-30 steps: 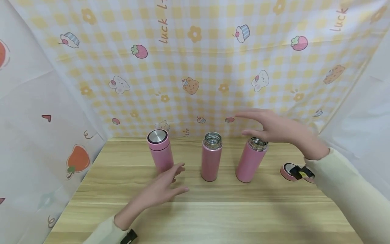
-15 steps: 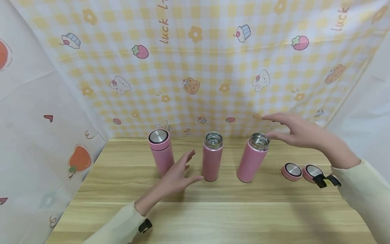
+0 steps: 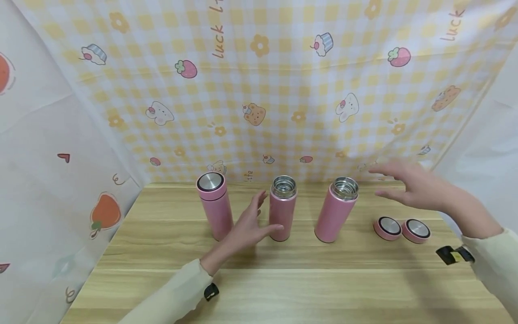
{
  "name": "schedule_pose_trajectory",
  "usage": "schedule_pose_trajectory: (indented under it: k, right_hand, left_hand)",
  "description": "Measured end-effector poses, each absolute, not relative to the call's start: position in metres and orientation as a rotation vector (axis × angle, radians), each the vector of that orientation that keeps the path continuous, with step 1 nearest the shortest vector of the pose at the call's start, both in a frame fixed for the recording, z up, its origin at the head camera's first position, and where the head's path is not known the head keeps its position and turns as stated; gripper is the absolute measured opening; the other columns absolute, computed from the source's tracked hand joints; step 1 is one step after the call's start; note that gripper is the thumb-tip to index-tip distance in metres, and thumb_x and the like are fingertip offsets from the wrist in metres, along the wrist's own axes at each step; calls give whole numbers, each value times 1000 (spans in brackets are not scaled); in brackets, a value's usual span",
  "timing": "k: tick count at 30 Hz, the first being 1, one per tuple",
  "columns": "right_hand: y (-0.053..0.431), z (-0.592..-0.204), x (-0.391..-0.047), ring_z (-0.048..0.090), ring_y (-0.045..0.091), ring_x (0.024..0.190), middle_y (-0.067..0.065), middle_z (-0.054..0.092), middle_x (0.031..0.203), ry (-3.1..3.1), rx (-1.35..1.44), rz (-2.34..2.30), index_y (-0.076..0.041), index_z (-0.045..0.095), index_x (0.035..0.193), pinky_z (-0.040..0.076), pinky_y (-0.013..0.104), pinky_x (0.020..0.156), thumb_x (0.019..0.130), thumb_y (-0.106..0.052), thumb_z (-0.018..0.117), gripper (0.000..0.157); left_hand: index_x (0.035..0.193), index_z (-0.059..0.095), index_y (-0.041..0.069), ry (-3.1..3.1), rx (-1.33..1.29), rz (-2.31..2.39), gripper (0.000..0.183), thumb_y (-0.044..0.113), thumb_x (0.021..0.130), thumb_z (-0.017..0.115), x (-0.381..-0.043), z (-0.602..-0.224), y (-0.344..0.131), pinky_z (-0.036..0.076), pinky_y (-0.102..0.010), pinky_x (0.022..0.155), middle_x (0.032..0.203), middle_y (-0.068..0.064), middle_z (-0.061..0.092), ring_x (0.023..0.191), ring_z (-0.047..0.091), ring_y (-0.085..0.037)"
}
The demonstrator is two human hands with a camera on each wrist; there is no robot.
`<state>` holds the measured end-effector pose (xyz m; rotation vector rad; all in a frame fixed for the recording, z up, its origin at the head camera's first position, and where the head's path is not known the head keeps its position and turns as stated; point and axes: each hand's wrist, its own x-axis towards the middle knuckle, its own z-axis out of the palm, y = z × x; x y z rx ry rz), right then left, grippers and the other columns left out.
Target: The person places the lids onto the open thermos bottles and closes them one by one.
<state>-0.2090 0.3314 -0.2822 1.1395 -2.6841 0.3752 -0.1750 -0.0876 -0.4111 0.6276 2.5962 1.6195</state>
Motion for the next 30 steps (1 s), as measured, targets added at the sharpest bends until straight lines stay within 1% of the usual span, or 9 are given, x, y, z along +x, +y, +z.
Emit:
schedule_pose_trajectory:
  k: [4,6,9,13,17,21,26,28,30]
  right_hand:
    - [340,-298,-206,60,34,116,10,65,128,-2745,1090,329,-4,63,133,48,51,91,86,-21,84,54]
    - [343,-304,-205,60,37,117,12,64,128,-2780,1069,304,-5,63,133,48,55,91,87,-25,83,54]
    - [347,-315,-205,60,40,117,15,64,128,-2810,1089,276,-4,63,133,49,57,90,87,-27,83,55]
    - [352,-329,-205,59,40,118,15,64,128,-2891,1097,301,0,62,133,49,57,92,87,-26,83,57]
    - [358,-341,-204,56,42,120,18,62,130,-3011,1037,343,0,61,134,48,57,93,87,-26,83,58]
    - [364,-353,-205,56,44,120,20,61,130,-3092,1009,331,0,62,134,48,57,92,86,-27,84,59]
    - [370,-369,-208,55,47,119,23,59,131,-3162,1007,354,2,61,133,49,57,91,80,-17,86,61]
    - [372,-374,-209,55,46,119,23,59,131,-3185,998,360,3,61,133,49,56,90,78,-13,87,63]
    - [374,-380,-209,56,45,118,22,60,129,-3196,997,341,3,61,132,50,54,89,76,-12,88,64]
  left_hand:
    - [160,18,19,2583,597,1640,106,34,82,87,-180,-416,-81,34,-44,113,163,-7,29,148,28,-22]
    - [160,18,20,2581,588,1645,105,34,82,88,-182,-418,-78,34,-45,113,162,-7,31,147,29,-22]
    - [160,19,20,2585,586,1656,103,30,83,87,-185,-419,-74,33,-48,113,159,-7,36,145,33,-22]
    - [158,22,19,2584,597,1686,101,27,83,88,-189,-421,-71,32,-49,113,155,-5,41,143,37,-22]
    - [157,24,19,2543,625,1729,100,26,81,89,-192,-423,-67,33,-46,113,152,-1,43,140,40,-19]
    - [156,26,19,2488,641,1759,98,26,81,89,-194,-426,-64,38,-42,111,148,1,46,136,45,-17]
    - [154,31,20,2448,656,1780,90,26,83,88,-194,-428,-63,45,-41,105,143,2,50,127,53,-18]
    - [154,33,21,2439,658,1784,89,26,84,87,-194,-428,-62,46,-40,103,142,3,52,125,55,-18]
    - [155,32,23,2430,655,1784,89,24,84,87,-194,-429,-62,47,-40,103,142,3,52,125,55,-17]
